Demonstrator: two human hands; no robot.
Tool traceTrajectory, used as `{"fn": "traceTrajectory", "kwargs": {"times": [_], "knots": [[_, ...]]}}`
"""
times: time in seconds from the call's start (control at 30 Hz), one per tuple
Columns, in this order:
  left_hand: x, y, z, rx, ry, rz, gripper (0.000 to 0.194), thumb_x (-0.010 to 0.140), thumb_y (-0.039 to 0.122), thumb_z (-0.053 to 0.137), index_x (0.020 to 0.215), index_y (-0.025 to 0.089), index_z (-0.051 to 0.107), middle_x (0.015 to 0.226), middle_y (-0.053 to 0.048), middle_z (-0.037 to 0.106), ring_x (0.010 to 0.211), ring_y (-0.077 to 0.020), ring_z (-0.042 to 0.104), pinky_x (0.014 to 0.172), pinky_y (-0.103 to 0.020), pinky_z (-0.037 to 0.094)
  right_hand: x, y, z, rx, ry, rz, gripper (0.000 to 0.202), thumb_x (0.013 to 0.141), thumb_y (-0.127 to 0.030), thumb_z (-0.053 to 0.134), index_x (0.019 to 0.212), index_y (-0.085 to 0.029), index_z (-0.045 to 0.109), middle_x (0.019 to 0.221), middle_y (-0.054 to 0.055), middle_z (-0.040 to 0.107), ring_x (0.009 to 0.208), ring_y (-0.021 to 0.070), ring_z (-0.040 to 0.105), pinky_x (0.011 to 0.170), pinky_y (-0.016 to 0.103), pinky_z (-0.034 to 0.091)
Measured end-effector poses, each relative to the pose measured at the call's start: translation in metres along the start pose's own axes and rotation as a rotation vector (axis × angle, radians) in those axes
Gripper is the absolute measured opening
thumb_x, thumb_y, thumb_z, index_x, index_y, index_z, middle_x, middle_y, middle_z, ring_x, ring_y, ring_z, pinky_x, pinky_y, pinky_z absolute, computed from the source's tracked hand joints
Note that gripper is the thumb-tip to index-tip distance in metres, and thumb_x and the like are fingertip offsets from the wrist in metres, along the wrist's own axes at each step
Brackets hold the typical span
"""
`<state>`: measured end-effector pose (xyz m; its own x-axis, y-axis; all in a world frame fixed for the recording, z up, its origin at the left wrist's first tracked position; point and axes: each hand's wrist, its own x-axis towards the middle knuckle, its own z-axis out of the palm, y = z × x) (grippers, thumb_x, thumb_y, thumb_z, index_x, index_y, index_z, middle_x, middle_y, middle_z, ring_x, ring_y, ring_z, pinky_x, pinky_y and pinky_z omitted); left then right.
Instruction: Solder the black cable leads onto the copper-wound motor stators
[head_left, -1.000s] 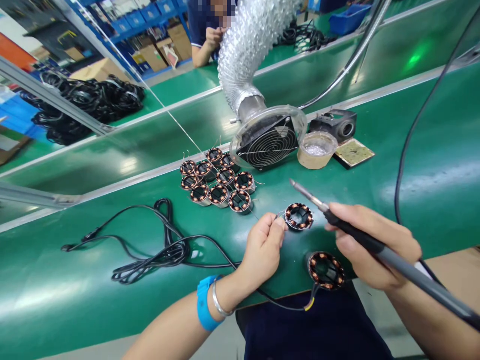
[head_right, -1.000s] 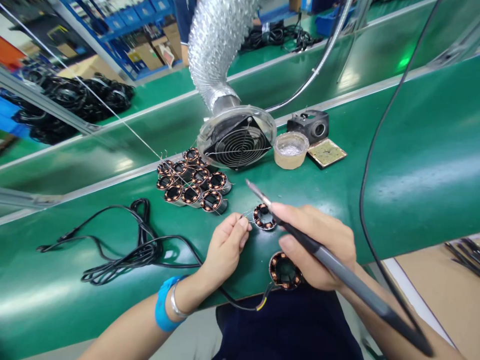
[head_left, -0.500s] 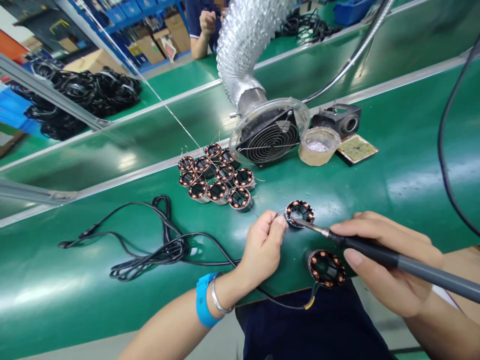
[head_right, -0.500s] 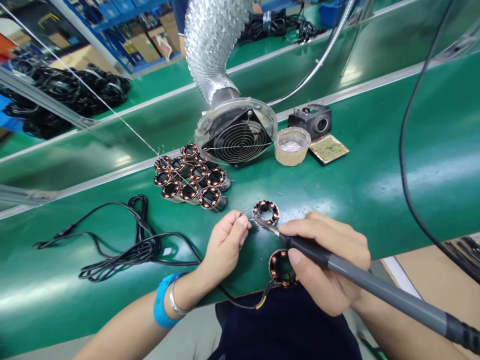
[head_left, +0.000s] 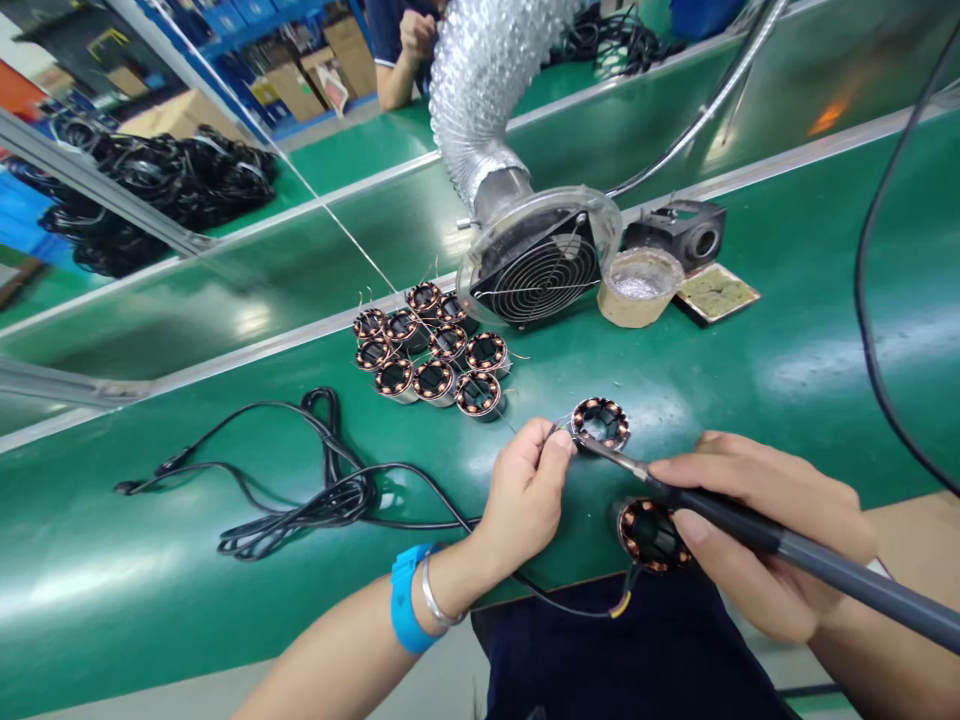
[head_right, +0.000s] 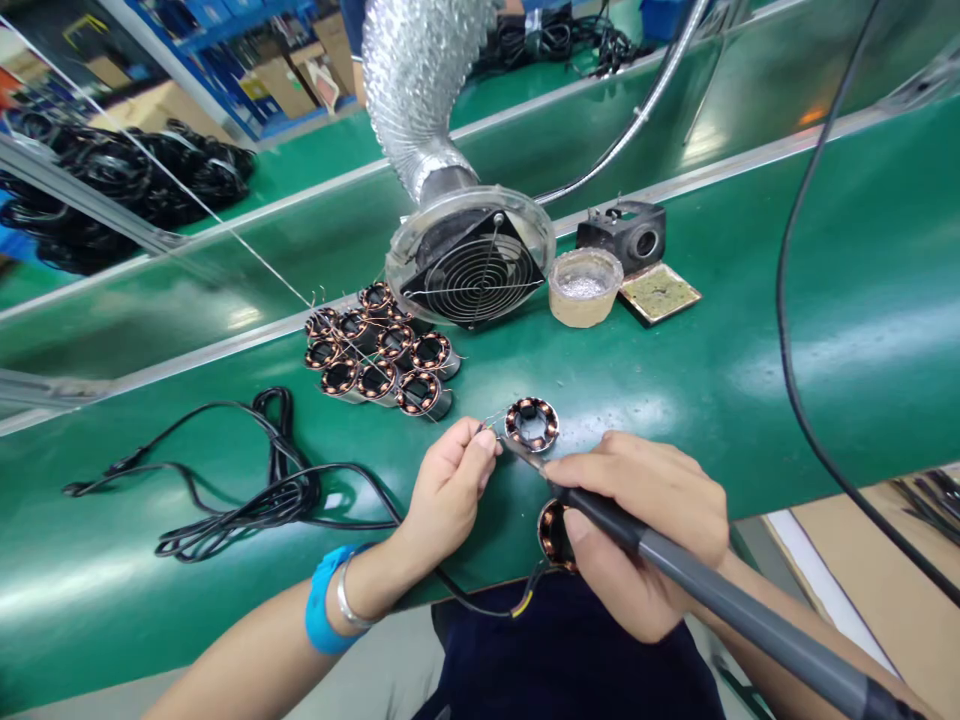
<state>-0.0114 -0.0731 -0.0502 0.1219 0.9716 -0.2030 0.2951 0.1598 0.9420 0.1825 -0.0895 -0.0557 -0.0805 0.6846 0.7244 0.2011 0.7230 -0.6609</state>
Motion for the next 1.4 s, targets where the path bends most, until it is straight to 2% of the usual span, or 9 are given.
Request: {"fn": "traceTrajectory", "kwargs": {"times": [0.37, 1.0, 1.2, 1.4], "knots": [[-0.0009, -0.0010, -0.0002, -0.015, -0.005, -0.005, 0.030, 0.098, 0.040, 0.047, 0.079, 0.017, 0.051, 0.061, 0.005, 0.037, 0.057, -0.0090, 0.031, 0.054, -0.023, 0.026, 0.0007, -0.0044, -0.0037, -0.064, 0.075, -0.012, 0.025, 0.078, -0.007, 0.057, 0.100, -0.014, 0.067, 0.073, 0.002, 0.064, 0.061, 0.0136, 0.060, 0.056, 0.031, 0.049], [-0.0003, 0.0022, 0.0001, -0.025, -0.023, -0.004, 0.030, 0.098, 0.039, 0.047, 0.078, 0.018, 0.051, 0.060, 0.006, 0.037, 0.056, -0.0092, 0.031, 0.053, -0.023, 0.027, -0.0013, -0.0009, -0.0006, 0.031, 0.065, -0.011, 0.028, 0.075, -0.006, 0.058, 0.101, -0.011, 0.067, 0.074, 0.002, 0.064, 0.058, 0.0108, 0.057, 0.051, 0.028, 0.047], [-0.0011, 0.0034, 0.0004, -0.032, -0.030, -0.006, 0.029, 0.099, 0.039, 0.046, 0.078, 0.018, 0.050, 0.059, 0.006, 0.039, 0.055, -0.0093, 0.032, 0.052, -0.023, 0.028, -0.0019, 0.0009, 0.0003, 0.011, 0.026, -0.008, 0.027, 0.076, -0.007, 0.057, 0.101, -0.012, 0.067, 0.074, 0.002, 0.066, 0.057, 0.0116, 0.057, 0.051, 0.029, 0.048], [-0.0017, 0.0039, 0.0000, -0.032, -0.029, -0.024, 0.030, 0.099, 0.040, 0.046, 0.080, 0.018, 0.052, 0.058, 0.007, 0.039, 0.054, -0.0091, 0.033, 0.051, -0.023, 0.027, -0.0016, -0.0022, -0.0033, -0.033, 0.088, -0.005, 0.029, 0.076, -0.008, 0.057, 0.103, -0.015, 0.067, 0.072, 0.002, 0.063, 0.056, 0.0137, 0.058, 0.052, 0.031, 0.049]]}}
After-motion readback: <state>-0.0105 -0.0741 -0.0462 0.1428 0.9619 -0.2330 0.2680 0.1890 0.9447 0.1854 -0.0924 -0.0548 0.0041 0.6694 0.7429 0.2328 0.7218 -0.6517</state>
